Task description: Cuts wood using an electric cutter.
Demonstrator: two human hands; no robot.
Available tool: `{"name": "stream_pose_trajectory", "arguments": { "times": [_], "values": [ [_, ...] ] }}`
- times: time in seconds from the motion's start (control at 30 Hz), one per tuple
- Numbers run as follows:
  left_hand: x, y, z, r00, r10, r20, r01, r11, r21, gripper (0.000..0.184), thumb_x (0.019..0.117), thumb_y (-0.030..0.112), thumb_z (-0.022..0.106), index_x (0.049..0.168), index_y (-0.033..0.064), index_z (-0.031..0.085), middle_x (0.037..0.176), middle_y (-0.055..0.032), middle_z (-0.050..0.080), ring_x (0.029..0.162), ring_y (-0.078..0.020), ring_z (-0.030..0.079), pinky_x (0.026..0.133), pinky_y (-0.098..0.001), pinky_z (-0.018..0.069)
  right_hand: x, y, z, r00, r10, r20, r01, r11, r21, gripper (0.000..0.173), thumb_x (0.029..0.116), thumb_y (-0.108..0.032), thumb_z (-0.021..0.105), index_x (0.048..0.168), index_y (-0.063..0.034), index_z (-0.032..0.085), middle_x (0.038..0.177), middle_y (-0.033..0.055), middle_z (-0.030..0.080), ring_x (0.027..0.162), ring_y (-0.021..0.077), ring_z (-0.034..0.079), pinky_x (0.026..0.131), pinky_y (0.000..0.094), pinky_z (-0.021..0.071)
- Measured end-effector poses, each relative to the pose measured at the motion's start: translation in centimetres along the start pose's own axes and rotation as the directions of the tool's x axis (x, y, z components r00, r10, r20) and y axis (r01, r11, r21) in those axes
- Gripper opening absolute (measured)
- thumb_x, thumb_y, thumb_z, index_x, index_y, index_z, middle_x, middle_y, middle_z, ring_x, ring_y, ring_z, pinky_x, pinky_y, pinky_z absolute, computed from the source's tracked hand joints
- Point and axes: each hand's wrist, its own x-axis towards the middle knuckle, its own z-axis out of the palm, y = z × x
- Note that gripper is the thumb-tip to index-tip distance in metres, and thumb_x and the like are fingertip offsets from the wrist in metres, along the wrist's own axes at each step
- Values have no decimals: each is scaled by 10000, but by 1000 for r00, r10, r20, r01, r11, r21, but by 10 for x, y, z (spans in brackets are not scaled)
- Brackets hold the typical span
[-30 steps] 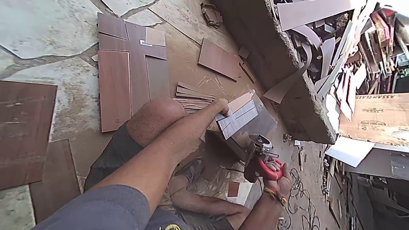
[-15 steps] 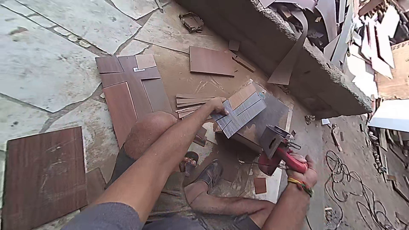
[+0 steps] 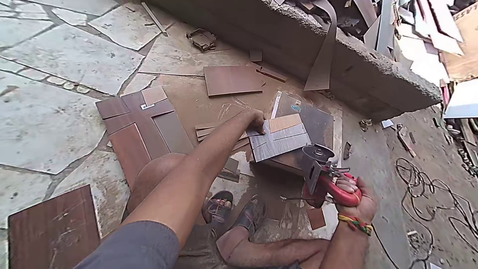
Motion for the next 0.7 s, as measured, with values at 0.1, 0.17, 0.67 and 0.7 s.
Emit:
{"name": "stream_pose_trajectory", "arguments": {
  "times": [0.1, 0.17, 0.67, 0.7],
  "values": [
    [9, -3, -8, 997, 82, 13, -83, 991, 103, 444, 825, 476, 846, 1049, 106, 743, 934, -120, 720, 900, -295, 691, 806, -576, 542, 2, -6, -7, 999, 49, 15, -48, 998, -29, 534, 1057, -431, 346, 905, 0, 621, 620, 8, 591, 453, 63, 589, 410, 160, 485],
    [14, -9, -6, 984, 177, -25, -177, 984, 0, 397, 808, 384, 885, 1071, 115, 759, 941, -103, 736, 887, -267, 703, 818, -547, 562, 4, -13, -14, 996, 89, 29, -89, 996, -29, 494, 1035, -407, 421, 914, 18, 640, 637, 31, 617, 464, 82, 612, 417, 179, 509],
    [-62, -5, 129, 926, -376, -26, 54, 200, -978, 740, 971, 558, 673, 1416, -7, 497, 1232, -253, 674, 1056, -363, 712, 873, -522, 599, -4, 12, 13, 999, 34, -8, -35, 978, -207, 533, 1079, -458, 344, 884, -35, 601, 594, 11, 578, 420, 74, 574, 378, 193, 489],
    [-62, 3, 137, 933, -355, -57, 3, 167, -986, 627, 998, 465, 679, 1376, -12, 526, 1191, -236, 693, 1020, -339, 727, 857, -506, 612, -5, 13, 13, 1000, 29, -8, -30, 973, -227, 532, 1080, -458, 340, 888, -36, 601, 593, 7, 578, 418, 70, 570, 378, 190, 486]
  ]
}}
